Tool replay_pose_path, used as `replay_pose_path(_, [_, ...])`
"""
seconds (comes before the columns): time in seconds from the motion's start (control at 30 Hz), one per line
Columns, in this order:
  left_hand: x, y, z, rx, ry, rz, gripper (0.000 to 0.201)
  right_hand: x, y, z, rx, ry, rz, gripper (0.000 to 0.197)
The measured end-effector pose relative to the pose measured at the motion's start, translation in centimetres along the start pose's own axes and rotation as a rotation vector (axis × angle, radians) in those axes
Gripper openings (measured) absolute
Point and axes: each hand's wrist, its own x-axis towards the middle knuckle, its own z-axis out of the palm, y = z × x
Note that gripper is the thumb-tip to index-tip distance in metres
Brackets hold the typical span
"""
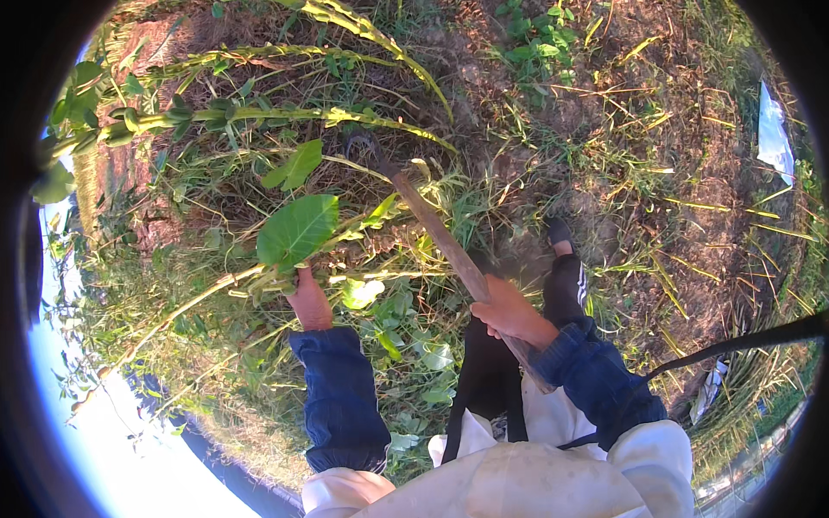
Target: The person harvests stalks from plants using a sickle and gathers the cut stems into a pile on the ground.
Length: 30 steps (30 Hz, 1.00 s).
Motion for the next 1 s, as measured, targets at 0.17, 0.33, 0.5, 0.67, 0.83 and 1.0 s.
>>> replay_pose_path(0.17, [-4.7, -0.9, -0.8, 0.065, 0.115, -0.03, 0.035, 2.2, -1.7, -1.6, -0.233, 0.143, -0.156, 0.03])
replay_pose_path(0.33, [-8.9, -0.9, -0.6, -0.061, 0.287, -0.195, 0.035, 0.4, -2.6, -2.7, -0.204, 0.161, -0.101, 0.03])
replay_pose_path(0.5, [-11.4, -2.7, -0.4, -0.109, 0.473, -0.132, 0.035, -6.7, 0.8, -4.7, -0.233, 0.066, 0.231, 0.031])
replay_pose_path(0.67, [-13.8, -4.0, -1.8, 0.167, 0.344, -0.18, 0.04, -5.8, 4.2, -5.5, -0.227, 0.063, 0.316, 0.027])
replay_pose_path(0.83, [-16.8, -7.9, -4.9, 0.88, 0.142, -0.261, 0.028, -5.9, 5.7, -7.1, -0.154, 0.041, 0.509, 0.025])
replay_pose_path(1.0, [-16.7, -7.7, -4.9, 0.137, 0.302, -0.214, 0.027, -5.1, 5.0, -6.3, -0.219, 0.074, 0.5, 0.025])
